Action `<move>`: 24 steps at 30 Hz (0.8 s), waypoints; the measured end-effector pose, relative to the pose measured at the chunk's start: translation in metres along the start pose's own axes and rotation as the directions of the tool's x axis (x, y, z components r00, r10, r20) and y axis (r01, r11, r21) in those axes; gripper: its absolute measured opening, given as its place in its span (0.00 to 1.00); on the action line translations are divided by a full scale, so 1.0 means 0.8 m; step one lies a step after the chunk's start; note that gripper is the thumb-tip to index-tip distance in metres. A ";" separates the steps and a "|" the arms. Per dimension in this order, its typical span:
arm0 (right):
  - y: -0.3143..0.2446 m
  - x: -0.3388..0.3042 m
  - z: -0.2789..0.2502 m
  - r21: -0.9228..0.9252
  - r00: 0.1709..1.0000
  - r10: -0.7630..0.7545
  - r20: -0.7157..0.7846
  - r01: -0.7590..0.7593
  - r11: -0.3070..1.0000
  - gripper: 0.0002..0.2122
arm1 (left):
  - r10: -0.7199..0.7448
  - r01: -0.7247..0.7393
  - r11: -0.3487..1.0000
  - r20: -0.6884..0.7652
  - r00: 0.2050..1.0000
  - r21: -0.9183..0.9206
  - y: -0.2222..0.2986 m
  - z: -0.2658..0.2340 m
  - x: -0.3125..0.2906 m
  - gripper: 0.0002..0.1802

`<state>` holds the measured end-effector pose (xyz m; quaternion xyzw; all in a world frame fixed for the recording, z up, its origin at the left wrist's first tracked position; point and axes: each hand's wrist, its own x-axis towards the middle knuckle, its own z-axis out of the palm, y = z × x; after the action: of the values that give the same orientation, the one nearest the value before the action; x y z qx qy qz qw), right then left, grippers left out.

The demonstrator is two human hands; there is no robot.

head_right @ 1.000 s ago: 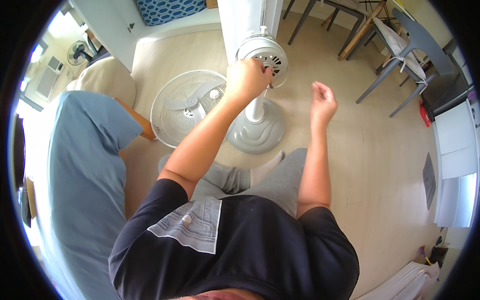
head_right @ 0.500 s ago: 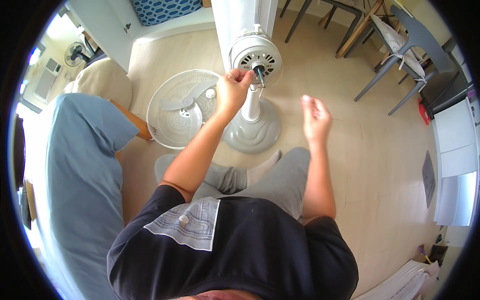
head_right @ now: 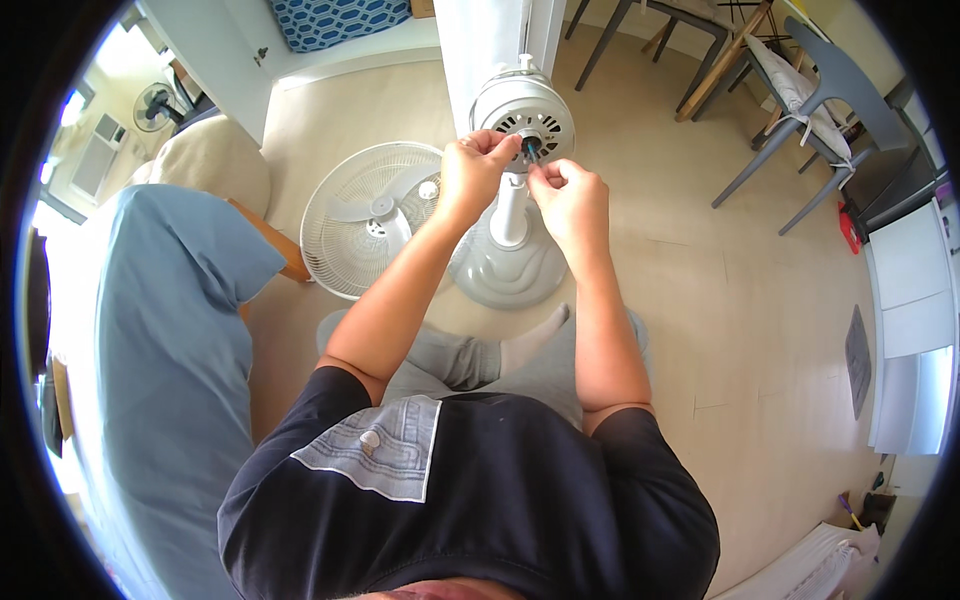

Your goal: The person assembles a stand fan by taking the motor and cage components out of a closet, placing the rear cage onto the motor, and securing it with a nut.

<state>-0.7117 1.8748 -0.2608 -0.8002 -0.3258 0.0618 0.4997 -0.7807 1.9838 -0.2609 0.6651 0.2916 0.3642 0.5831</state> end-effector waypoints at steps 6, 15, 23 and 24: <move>0.019 0.003 0.003 0.162 0.998 -0.045 -0.047 0.052 0.986 0.10 | -0.006 0.005 0.999 -0.017 1.000 -0.032 0.001 -0.002 -0.004 0.11; 0.010 -0.003 0.000 0.138 0.999 0.002 0.040 -0.008 0.990 0.12 | 0.006 -0.006 1.000 -0.003 1.000 -0.013 -0.011 -0.012 -0.021 0.11; 0.006 0.016 -0.009 0.213 0.961 -0.247 -0.128 0.270 0.939 0.07 | 0.158 -0.155 0.979 0.014 0.987 -0.129 -0.012 0.002 -0.001 0.11; 0.007 0.022 -0.013 0.245 0.961 -0.272 -0.050 0.275 0.930 0.08 | 0.107 -0.101 0.983 0.031 0.994 -0.155 -0.008 0.004 -0.002 0.11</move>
<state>-0.6909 1.8753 -0.2563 -0.6782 -0.4198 0.0260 0.6026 -0.7788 1.9818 -0.2673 0.6397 0.2159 0.4023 0.6184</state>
